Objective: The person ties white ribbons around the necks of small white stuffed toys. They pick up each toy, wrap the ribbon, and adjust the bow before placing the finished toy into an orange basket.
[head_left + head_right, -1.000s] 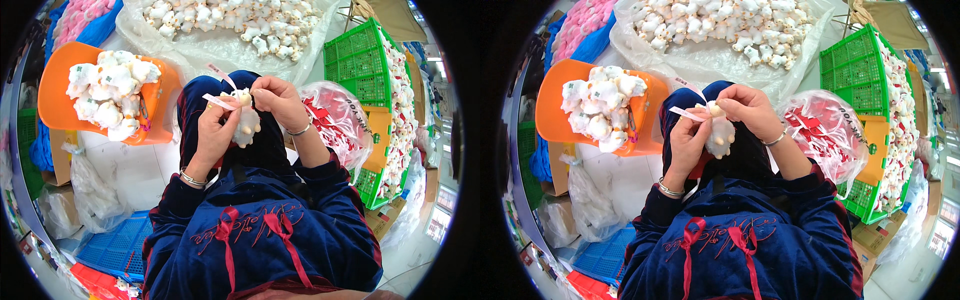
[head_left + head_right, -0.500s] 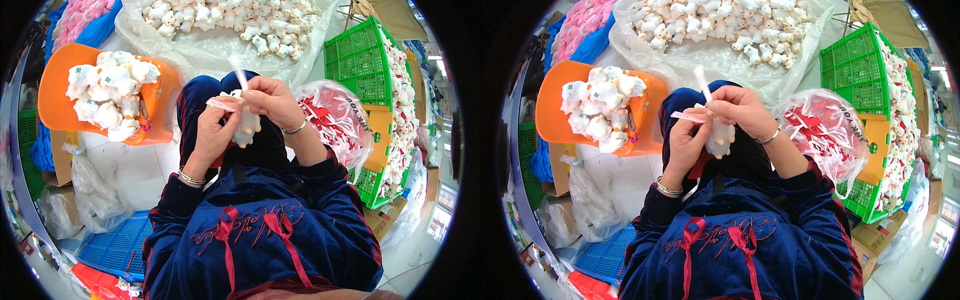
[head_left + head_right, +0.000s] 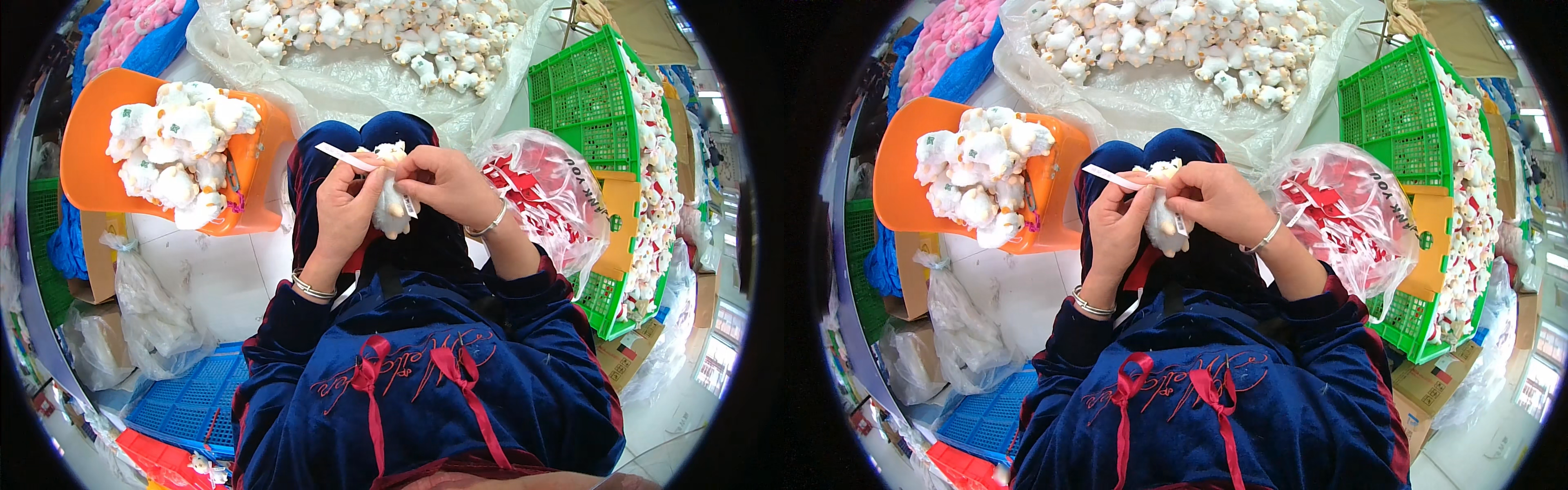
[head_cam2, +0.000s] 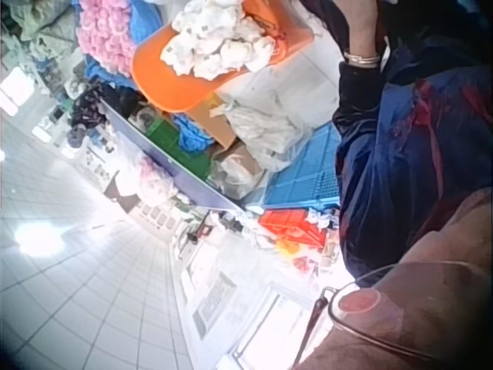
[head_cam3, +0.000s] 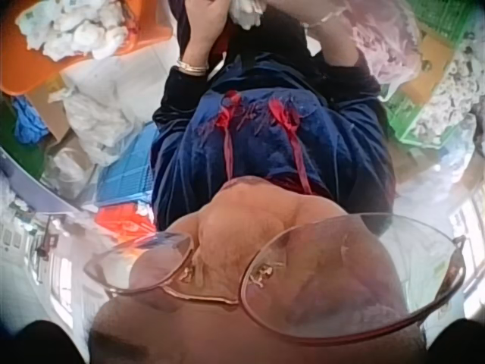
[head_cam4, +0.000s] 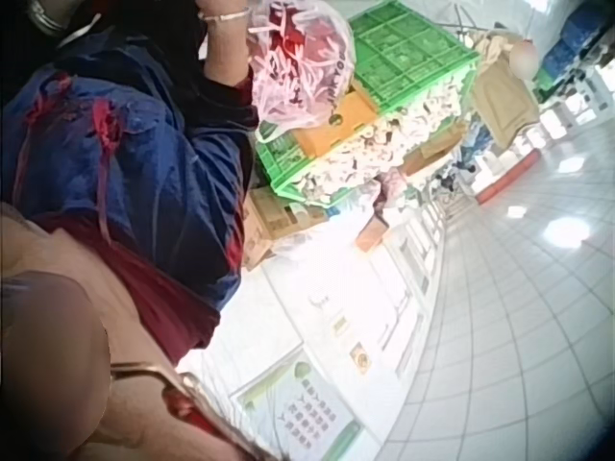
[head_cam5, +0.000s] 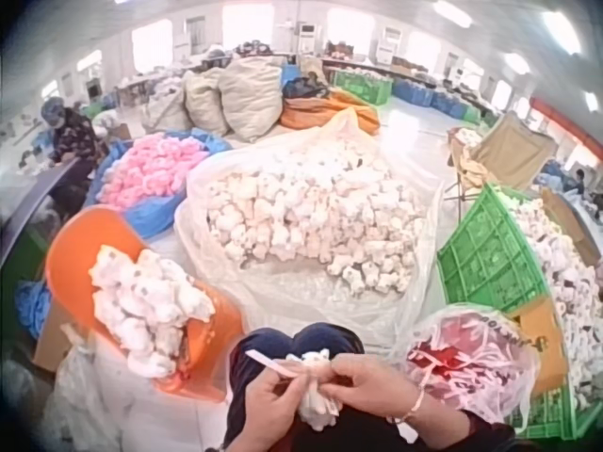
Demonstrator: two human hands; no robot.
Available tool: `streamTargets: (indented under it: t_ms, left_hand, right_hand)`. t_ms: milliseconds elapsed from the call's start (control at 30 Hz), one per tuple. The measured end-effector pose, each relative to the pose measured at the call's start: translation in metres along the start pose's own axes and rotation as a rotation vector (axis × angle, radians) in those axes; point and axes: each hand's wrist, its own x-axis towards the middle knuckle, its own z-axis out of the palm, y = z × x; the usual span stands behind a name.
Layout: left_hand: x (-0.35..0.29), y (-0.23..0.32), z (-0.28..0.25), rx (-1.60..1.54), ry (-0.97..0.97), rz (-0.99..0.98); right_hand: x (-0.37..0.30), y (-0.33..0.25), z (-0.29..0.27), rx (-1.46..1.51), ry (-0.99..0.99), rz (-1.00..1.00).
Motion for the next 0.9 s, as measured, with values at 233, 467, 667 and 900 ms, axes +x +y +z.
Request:
streamTargets:
  t_ms: [233,467,667,900]
  left_hand:
    - [-0.002,0.007,0.003,-0.083,-0.018,-0.049]
    - [-0.002,0.000,0.002,-0.080,0.020,-0.061]
    - [-0.011,0.019,0.018,-0.136,0.059,-0.115]
    - [-0.015,0.006,0.015,0.050,0.043,0.082]
  right_hand:
    - [0.005,0.003,0.006,0.029,0.135,0.102]
    - [0.003,0.011,0.002,0.143,-0.006,0.070]
    - [0.010,0.003,0.018,-0.306,0.241,-0.077]
    - [0.018,0.019,0.027,-0.502,0.296,-0.419]
